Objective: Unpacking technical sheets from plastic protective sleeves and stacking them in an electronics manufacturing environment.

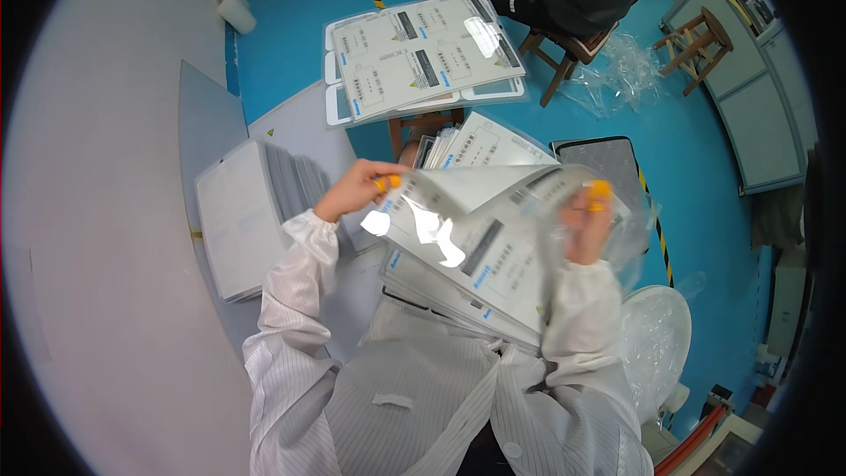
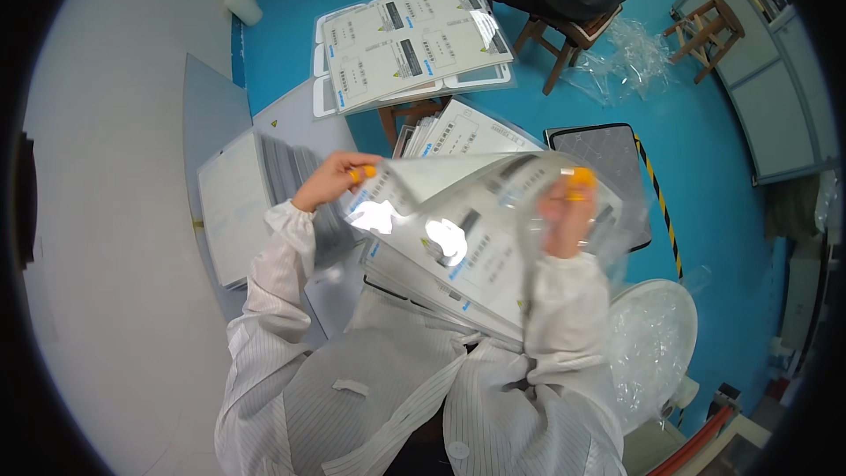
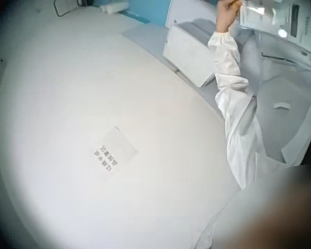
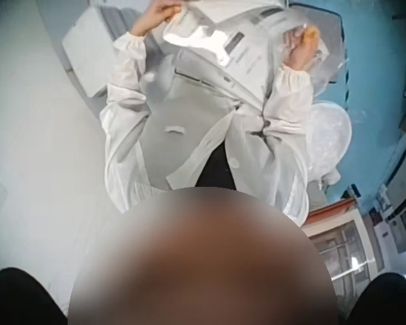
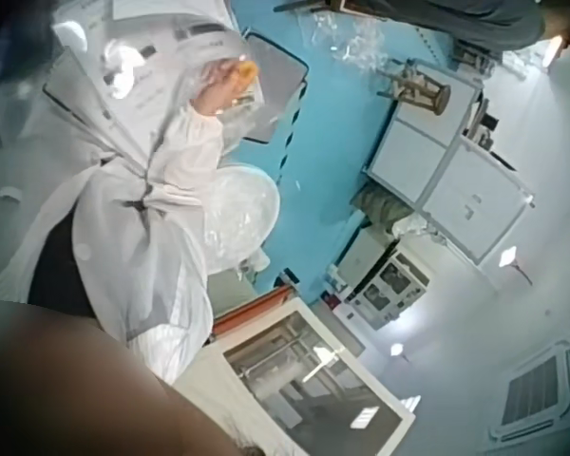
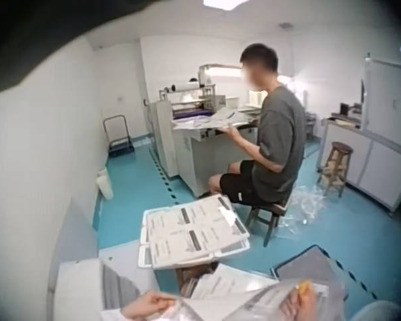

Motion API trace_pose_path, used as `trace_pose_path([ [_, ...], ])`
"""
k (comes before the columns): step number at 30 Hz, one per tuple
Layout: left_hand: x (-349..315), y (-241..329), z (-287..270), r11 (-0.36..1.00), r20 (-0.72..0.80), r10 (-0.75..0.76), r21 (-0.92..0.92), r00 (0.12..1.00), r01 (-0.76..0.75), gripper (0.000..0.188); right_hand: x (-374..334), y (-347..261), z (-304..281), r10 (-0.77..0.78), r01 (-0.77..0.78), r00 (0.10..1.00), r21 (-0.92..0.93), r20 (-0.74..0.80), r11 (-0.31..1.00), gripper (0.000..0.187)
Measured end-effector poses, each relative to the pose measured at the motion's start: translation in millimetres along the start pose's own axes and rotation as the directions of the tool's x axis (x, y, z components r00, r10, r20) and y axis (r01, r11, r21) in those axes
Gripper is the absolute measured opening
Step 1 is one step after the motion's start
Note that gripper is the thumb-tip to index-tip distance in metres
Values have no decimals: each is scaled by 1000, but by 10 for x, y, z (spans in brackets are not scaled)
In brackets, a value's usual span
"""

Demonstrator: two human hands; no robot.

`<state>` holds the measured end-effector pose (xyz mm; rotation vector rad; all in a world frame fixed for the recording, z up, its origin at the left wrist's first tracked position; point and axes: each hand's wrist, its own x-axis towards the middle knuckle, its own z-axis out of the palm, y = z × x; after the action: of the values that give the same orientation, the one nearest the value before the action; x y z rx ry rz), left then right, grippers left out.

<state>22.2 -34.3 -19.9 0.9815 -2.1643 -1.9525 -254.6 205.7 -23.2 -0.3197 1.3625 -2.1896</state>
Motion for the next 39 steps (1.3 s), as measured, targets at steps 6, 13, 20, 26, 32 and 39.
trace_pose_path([
  [6,258,-313,-884,947,-272,-102,-321,957,10,30,519,-1544,-2697,-247,306,931,206,-270,929,23],
  [13,954,-451,-1415,805,-509,-78,-539,857,-247,38,-206,-2402,-2975,-489,539,840,247,-236,805,27],
  [20,1288,-274,-1238,894,-658,-129,-400,742,-200,33,-539,-2349,-1441,-582,568,811,-162,-53,807,32],
  [26,1179,-329,-1256,960,-725,-66,-234,686,-155,31,-551,-1324,-278,-44,169,944,-366,326,915,59],
  [32,756,-292,-1072,992,-664,102,119,740,-30,26,-751,488,917,315,332,546,-546,776,769,26],
  [39,-44,-362,-204,999,-156,4,-34,988,-9,23,-355,978,890,170,375,723,-586,670,718,22],
])
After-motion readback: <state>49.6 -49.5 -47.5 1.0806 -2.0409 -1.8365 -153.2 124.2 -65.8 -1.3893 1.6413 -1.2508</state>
